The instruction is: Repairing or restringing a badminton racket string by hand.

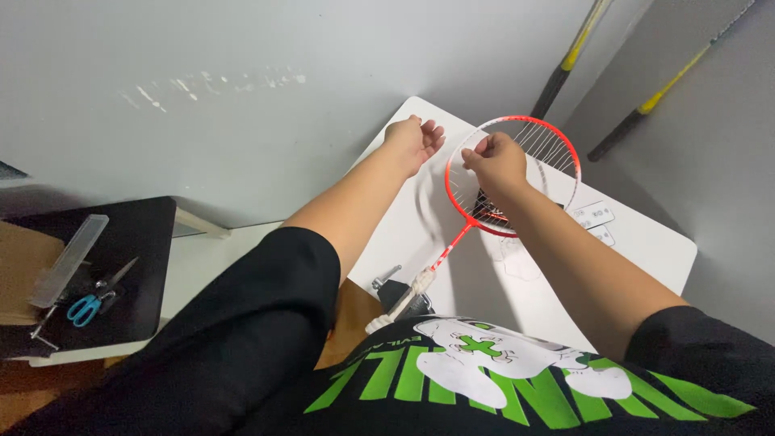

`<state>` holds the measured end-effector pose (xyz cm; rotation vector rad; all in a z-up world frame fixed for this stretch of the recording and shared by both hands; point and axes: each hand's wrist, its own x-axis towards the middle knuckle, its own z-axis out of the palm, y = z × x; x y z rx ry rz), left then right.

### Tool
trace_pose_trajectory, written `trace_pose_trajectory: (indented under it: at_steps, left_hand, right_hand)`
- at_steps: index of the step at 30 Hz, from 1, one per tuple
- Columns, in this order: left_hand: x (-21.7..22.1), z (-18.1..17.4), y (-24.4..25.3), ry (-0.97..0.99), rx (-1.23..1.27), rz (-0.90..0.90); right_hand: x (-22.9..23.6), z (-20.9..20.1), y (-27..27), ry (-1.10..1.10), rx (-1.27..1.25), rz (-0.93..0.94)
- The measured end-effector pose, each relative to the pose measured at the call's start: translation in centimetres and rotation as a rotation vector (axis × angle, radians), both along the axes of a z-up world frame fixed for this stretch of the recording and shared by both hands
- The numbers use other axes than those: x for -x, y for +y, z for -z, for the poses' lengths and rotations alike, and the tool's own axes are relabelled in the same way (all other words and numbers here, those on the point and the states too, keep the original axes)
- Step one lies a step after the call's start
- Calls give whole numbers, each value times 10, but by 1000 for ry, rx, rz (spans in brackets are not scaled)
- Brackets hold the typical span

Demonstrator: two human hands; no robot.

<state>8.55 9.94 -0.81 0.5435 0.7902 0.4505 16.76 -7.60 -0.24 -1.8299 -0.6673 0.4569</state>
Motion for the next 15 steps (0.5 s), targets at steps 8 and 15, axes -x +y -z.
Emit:
trace_pose_trajectory:
  at_steps: [8,15]
  left_hand:
    - [38,51,38,286,-475,42]
    - [107,32,14,641,-1735,309]
  right_hand:
    - [-13,12,-9,94,-29,-58]
    - [-1,-3,-15,-29,58,-116]
